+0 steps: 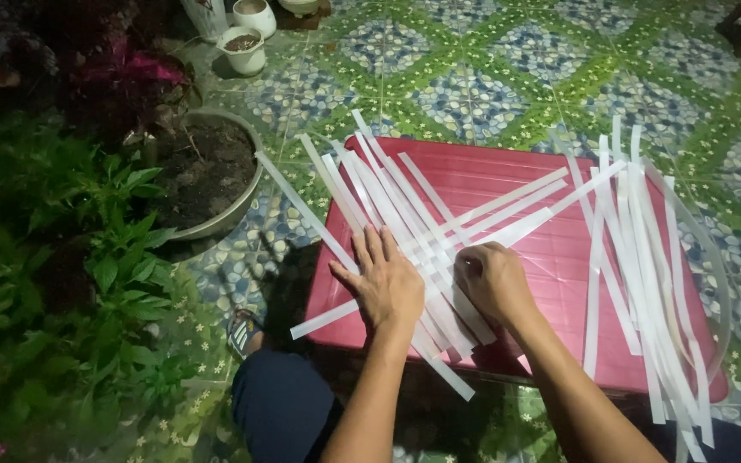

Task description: The person is weaving white plastic strips together on a red stool to create a woven component.

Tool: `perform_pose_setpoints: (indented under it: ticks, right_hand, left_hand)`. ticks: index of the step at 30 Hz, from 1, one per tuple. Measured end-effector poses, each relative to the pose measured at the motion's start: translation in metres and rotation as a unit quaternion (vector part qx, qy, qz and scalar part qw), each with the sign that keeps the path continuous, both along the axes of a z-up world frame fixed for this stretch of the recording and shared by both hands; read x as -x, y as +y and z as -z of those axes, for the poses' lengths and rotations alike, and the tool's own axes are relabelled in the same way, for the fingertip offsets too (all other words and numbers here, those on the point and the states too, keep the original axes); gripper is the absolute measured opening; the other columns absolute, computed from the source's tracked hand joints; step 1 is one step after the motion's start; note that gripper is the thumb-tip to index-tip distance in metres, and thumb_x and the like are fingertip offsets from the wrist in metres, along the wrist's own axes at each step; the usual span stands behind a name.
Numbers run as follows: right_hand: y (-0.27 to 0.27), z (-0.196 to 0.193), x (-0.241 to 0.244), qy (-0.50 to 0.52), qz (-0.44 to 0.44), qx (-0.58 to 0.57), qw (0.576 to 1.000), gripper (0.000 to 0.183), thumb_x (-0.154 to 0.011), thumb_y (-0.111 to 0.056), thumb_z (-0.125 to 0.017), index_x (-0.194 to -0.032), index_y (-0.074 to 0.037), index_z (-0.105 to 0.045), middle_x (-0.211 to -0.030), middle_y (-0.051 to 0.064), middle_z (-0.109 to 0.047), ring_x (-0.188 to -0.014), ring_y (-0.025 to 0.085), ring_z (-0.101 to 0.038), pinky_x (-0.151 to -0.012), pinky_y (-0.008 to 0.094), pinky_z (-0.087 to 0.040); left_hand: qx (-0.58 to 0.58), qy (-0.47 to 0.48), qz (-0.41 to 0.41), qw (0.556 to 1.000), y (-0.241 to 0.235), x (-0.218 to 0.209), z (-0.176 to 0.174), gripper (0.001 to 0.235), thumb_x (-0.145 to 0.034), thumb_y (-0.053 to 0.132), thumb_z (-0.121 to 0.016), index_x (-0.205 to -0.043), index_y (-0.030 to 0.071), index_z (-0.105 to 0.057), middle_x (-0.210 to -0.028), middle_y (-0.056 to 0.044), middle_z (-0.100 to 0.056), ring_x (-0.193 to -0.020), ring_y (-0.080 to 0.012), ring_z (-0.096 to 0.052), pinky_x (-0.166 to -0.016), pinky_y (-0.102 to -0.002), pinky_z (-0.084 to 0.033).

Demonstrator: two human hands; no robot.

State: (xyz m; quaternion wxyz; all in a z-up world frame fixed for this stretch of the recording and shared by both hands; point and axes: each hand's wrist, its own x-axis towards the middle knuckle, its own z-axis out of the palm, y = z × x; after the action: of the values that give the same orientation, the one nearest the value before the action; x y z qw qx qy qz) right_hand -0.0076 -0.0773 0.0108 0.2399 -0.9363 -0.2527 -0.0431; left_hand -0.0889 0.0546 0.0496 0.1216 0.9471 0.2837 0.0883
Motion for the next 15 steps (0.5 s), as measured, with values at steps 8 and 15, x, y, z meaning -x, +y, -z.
perform_pose_setpoints:
  ticks: [8,15]
  right_hand:
    - [0.001,-0.016,0.000,0.012,-0.011,-0.019,1.000,0.018,-0.072,-0.008,-0.059,-0.085,-0.013,-0.071,-0.080,0.014,-0.065,-0.077,0.031,-0.064,-0.067,0.035,-0.053]
    - [-0.006,-0.021,0.009,-0.051,-0.075,-0.014,0.996,0.021,-0.073,-0.008,-0.057,-0.090,-0.011,-0.068,-0.085,0.015,-0.063,-0.081,0.032,-0.063,-0.071,0.038,-0.052]
  left_hand:
    - [-0.024,0.010,0.002,1.000,-0.001,-0.001,0.003,0.048,-0.087,0.019,-0.023,-0.134,0.012,-0.030,-0.141,-0.011,-0.027,-0.132,-0.0271,-0.019,-0.097,-0.068,-0.005]
    - [-0.023,-0.003,-0.002,1.000,-0.001,-0.002,0.008,0.047,-0.088,0.022,-0.024,-0.133,0.012,-0.032,-0.140,-0.011,-0.028,-0.132,-0.0270,-0.020,-0.097,-0.067,-0.006]
